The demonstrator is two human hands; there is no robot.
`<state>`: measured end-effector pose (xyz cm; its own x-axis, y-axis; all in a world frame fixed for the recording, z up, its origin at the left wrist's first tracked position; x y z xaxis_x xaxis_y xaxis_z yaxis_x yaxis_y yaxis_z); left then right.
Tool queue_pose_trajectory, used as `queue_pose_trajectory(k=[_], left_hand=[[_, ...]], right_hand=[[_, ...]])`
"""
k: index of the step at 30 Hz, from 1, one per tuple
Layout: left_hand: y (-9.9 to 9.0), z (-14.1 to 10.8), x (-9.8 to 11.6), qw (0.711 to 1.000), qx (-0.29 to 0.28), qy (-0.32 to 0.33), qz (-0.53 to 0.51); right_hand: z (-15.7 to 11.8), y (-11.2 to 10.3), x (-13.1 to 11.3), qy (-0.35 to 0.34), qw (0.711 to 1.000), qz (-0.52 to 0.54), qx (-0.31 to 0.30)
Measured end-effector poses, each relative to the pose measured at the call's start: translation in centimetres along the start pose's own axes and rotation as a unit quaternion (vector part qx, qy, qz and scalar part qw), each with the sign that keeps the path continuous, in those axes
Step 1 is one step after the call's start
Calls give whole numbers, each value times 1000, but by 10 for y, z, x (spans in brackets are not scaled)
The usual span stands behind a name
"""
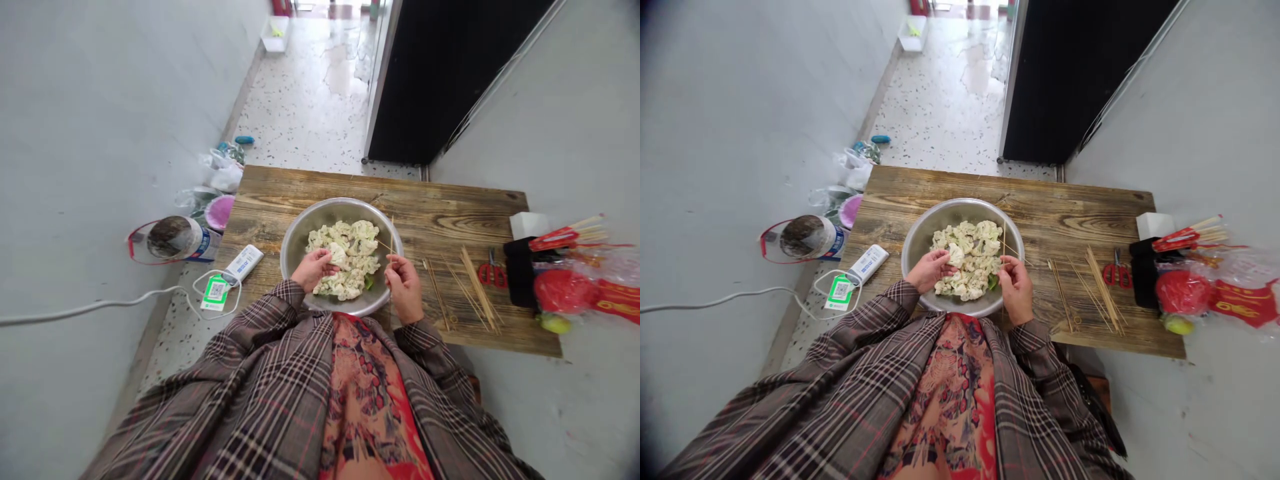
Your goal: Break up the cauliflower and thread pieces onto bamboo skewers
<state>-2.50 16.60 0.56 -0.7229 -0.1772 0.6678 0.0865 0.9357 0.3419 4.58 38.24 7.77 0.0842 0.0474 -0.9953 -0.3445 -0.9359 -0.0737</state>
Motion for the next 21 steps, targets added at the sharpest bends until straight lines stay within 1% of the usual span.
queue_pose_trajectory(k=[3,5,9,12,14,18,21], left_hand=[[4,-8,14,999,-10,28,-41],[7,-13,18,997,-11,42,-57],[14,-23,23,996,-14,67,-50],[20,-31,28,996,-4,91,-1],[27,-37,35,991,4,119,63],[44,-52,54,962,11,200,187],[51,-58,58,952,14,218,213]], right_hand=[[-2,11,-12,-26,998,-26,-42],[-4,17,-13,-29,997,-33,-57],[-7,20,-4,-8,998,-39,-39],[-5,23,2,10,999,-36,-30],[-4,28,5,24,999,-24,-38],[-6,40,12,73,995,26,-59],[-8,45,17,99,992,48,-65]])
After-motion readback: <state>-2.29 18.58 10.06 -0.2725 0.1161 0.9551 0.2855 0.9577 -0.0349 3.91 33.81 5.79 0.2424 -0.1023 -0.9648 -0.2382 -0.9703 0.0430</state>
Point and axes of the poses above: each hand's wrist, its own z-axis towards the middle knuckle, its own y-axis out of the palm, x = y × z, the point moved 8 cm from there along z, towards the middle knuckle, and after that the axes turned 3 degrees about -y, right-handed, at the moved point
